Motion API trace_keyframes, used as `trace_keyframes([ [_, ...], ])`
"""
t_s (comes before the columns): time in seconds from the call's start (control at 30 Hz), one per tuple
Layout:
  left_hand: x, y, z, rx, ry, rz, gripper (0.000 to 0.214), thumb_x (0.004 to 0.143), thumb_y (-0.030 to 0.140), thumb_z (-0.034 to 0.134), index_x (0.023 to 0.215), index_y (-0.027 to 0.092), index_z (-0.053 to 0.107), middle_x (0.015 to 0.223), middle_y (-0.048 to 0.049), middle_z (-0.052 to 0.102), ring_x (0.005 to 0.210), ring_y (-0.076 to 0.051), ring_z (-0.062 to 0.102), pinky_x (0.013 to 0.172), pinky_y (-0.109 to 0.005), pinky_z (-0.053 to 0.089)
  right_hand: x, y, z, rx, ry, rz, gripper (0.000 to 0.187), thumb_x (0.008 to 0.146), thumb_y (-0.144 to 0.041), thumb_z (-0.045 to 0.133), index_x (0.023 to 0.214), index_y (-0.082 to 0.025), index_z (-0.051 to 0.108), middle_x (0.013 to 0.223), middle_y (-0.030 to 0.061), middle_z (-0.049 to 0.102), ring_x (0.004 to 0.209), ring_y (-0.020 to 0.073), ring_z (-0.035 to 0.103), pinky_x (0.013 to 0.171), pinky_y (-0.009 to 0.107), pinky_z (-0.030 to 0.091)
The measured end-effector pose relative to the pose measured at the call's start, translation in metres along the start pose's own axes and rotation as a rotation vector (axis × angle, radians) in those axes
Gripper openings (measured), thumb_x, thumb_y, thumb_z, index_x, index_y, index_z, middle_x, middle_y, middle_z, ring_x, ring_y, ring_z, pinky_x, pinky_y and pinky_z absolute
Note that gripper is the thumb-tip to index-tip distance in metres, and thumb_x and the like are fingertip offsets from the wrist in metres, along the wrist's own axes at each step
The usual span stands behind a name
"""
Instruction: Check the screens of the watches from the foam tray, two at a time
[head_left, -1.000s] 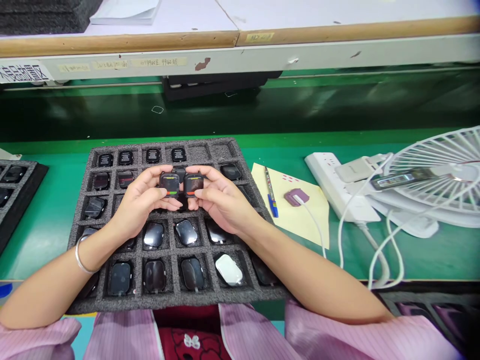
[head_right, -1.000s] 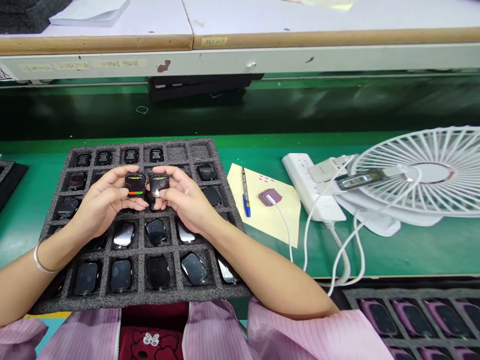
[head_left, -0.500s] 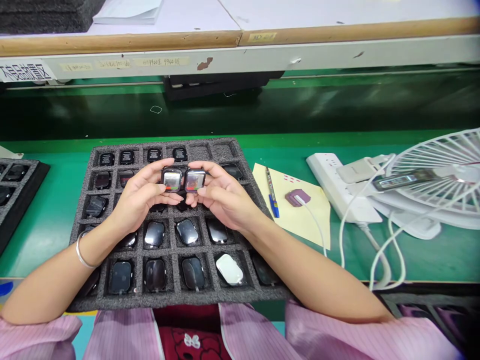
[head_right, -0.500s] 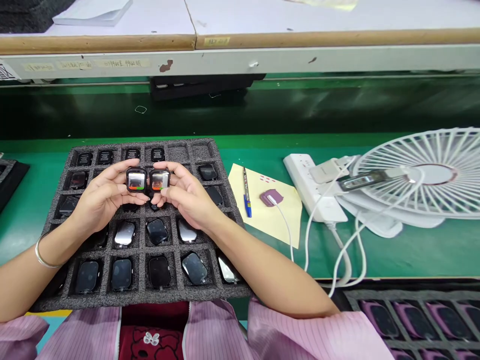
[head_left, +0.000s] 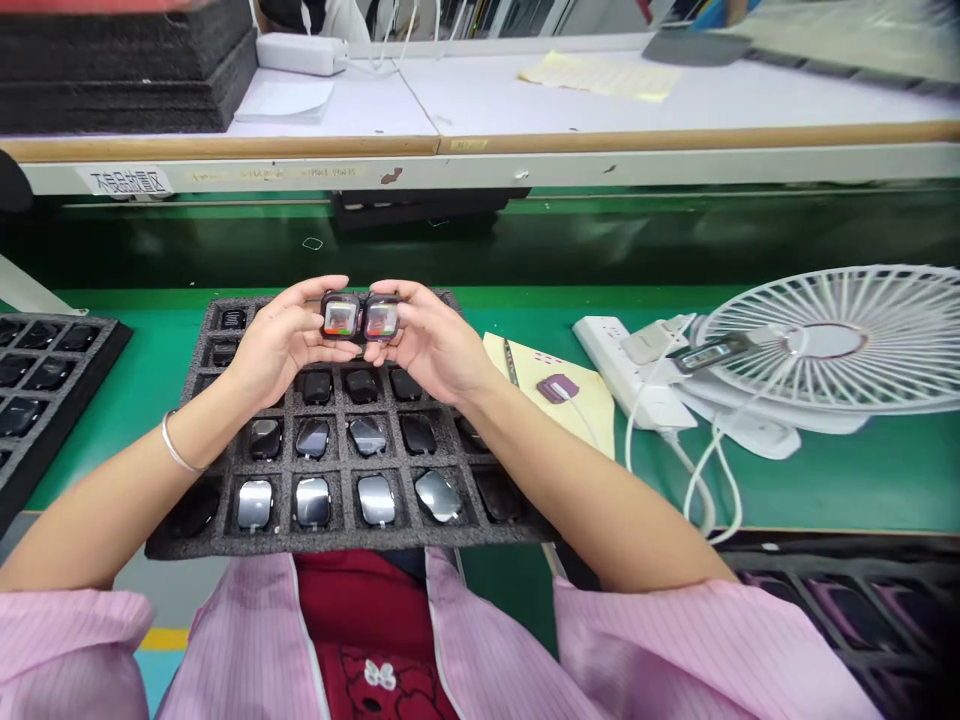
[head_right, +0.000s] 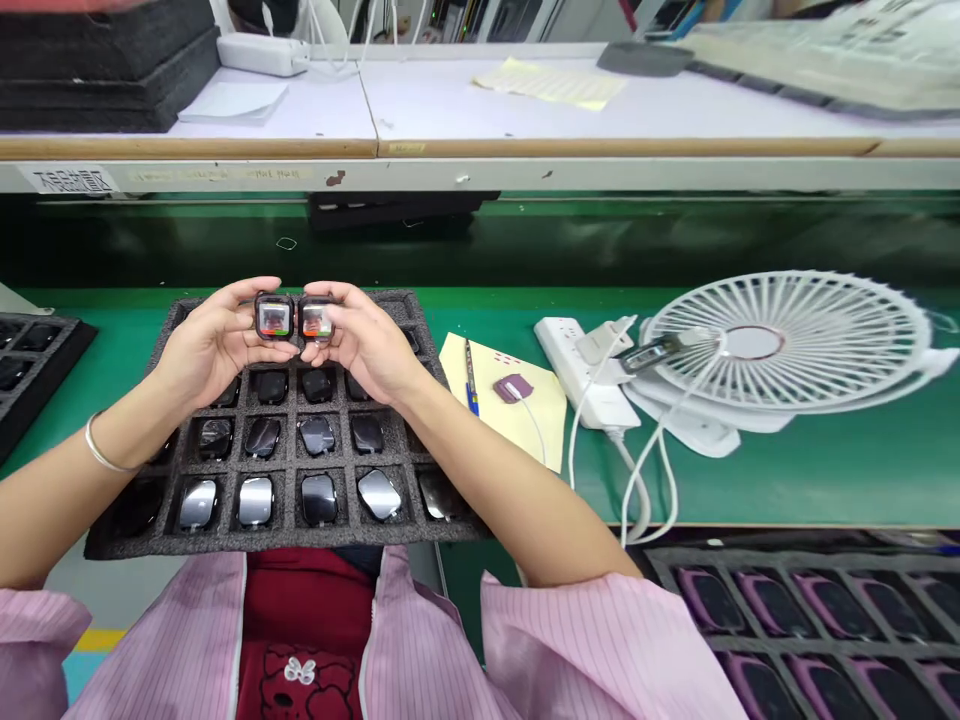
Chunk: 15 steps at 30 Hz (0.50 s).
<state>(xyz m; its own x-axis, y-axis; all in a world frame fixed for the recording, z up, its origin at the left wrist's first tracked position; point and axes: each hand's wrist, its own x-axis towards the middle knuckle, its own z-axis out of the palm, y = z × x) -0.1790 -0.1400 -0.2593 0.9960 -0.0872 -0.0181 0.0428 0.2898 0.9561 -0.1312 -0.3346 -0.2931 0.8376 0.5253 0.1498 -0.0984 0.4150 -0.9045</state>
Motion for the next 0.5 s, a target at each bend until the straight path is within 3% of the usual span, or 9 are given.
trace_keyframes([
  [0.2, -0.023, 0.016, 0.013, 0.008, 0.014, 0.117, 0.053, 0.065, 0.024, 0.070, 0.117, 0.016, 0.066, 0.085, 0.0013, 0.074, 0.064, -0.018, 0.077, 0.067, -0.032, 0.068, -0.008, -0.013, 0.021, 0.002, -0.025, -0.087, 0.025, 0.104, -0.042, 0.052, 0.114, -0.021, 0.062, 0.081, -0.0001, 0.069, 0.059, 0.0143, 0.068, 0.058, 0.027, 0.058],
  [0.5, -0.046, 0.033, 0.029, 0.045, 0.046, 0.189, 0.054, 0.061, 0.029, 0.070, 0.113, 0.015, 0.064, 0.080, 0.0002, 0.075, 0.059, -0.019, 0.077, 0.062, -0.030, 0.067, -0.019, -0.030, 0.038, -0.035, -0.042, -0.152, 0.019, 0.106, -0.032, 0.048, 0.112, -0.020, 0.061, 0.076, -0.0008, 0.068, 0.056, 0.0141, 0.068, 0.054, 0.025, 0.056],
])
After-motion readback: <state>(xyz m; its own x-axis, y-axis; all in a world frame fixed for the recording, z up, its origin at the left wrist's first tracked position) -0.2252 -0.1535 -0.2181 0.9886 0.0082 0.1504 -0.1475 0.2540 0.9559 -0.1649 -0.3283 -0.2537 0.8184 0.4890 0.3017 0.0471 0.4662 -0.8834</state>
